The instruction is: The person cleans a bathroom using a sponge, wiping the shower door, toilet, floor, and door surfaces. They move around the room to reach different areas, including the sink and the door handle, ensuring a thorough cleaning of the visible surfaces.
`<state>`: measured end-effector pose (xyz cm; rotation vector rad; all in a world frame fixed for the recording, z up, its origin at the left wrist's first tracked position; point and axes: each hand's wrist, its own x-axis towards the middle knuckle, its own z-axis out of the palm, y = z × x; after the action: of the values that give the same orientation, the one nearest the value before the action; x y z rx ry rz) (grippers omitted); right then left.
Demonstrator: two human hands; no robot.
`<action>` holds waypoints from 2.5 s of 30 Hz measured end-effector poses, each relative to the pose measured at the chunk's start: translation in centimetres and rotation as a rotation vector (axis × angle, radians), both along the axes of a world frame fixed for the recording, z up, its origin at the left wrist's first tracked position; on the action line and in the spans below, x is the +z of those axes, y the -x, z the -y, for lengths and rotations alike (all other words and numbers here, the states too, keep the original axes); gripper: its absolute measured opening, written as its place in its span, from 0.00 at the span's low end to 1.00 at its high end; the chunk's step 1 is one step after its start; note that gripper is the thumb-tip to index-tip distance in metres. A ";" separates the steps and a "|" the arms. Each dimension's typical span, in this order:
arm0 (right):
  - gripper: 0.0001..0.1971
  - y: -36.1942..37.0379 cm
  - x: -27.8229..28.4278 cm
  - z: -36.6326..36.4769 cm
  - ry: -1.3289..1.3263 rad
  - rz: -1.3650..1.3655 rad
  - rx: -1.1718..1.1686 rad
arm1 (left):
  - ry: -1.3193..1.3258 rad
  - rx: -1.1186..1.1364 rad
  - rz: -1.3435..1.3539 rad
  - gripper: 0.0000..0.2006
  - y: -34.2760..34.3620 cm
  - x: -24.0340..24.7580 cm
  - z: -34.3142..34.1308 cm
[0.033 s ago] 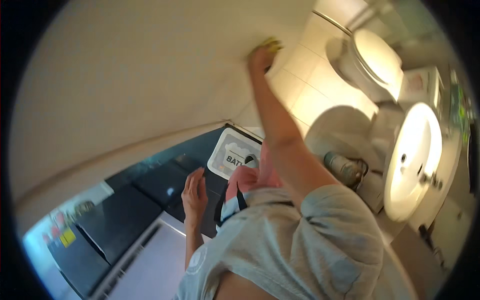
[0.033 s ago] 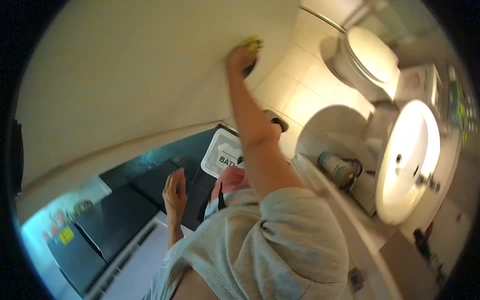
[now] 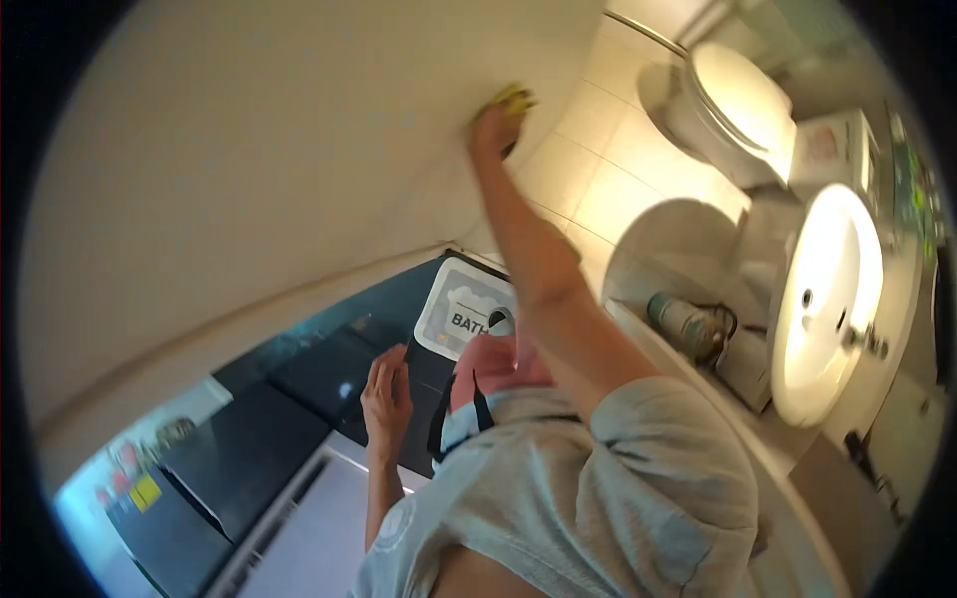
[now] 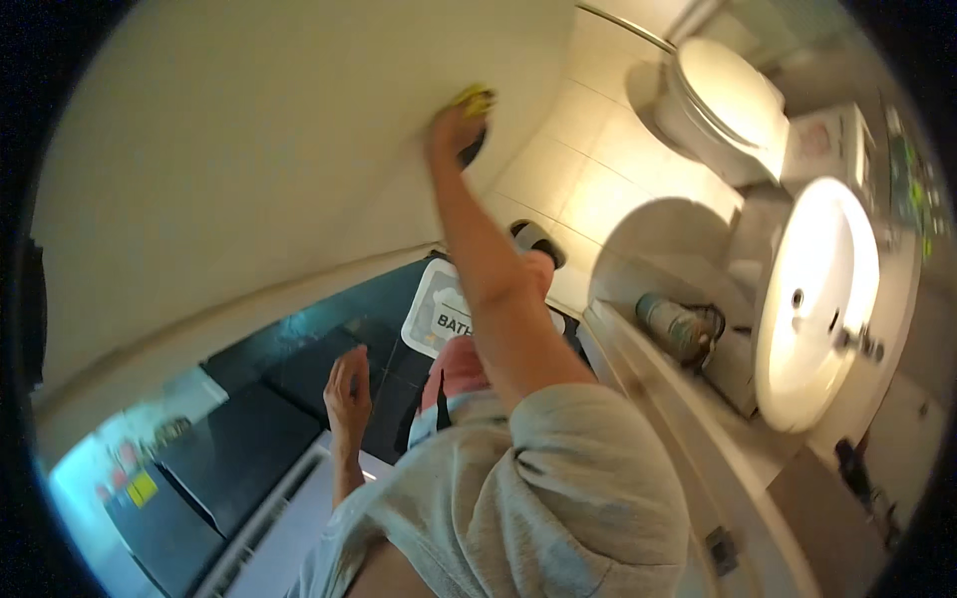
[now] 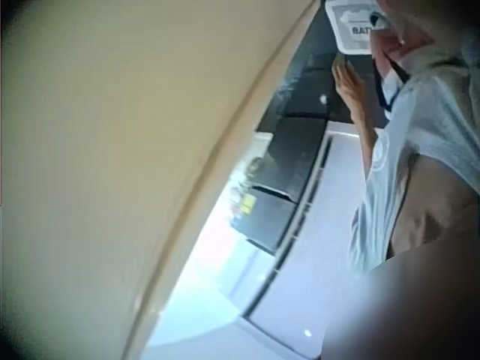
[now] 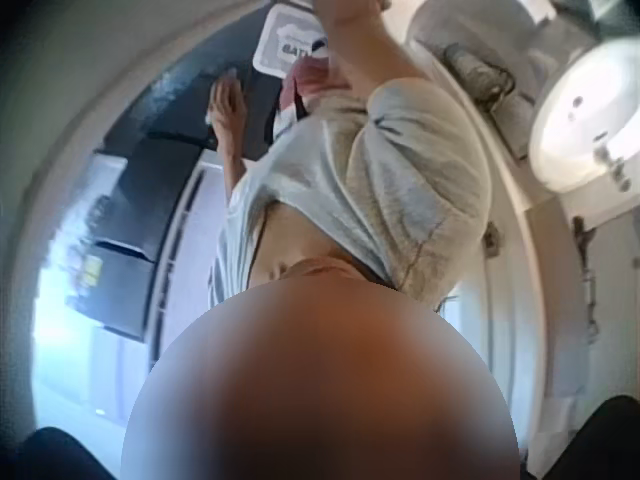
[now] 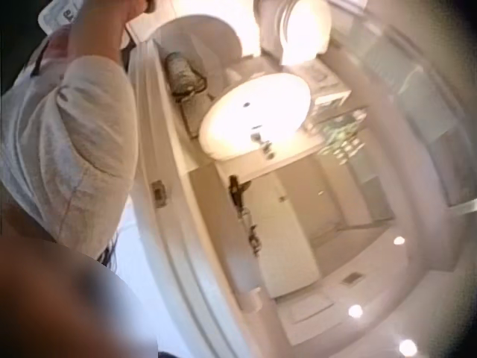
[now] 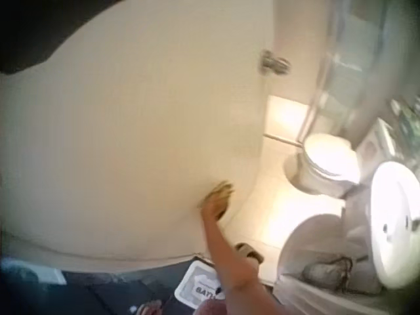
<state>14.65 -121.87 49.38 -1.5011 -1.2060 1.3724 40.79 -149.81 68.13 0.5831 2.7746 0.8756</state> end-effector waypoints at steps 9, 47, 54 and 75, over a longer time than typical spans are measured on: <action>0.14 -14.5 -13.6 3.7 0.213 -0.199 0.441 | 0.001 -0.239 0.309 0.08 0.7 -11.7 -4.8; 0.23 -8.6 -69.0 -21.7 -0.669 0.904 1.276 | 0.019 -0.243 0.124 0.12 10.4 -56.3 -8.7; 0.22 -21.7 -64.6 -3.3 -0.938 0.400 1.779 | -0.021 -0.382 0.188 0.12 9.8 -55.9 -13.2; 0.15 -41.3 -57.1 -14.5 -0.005 0.363 0.515 | 0.033 -0.424 0.363 0.10 -0.5 -56.7 -17.5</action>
<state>55.98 -107.41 -7.73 -1.5421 -1.9242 1.4453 41.26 -132.29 11.42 0.8666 2.2219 0.7493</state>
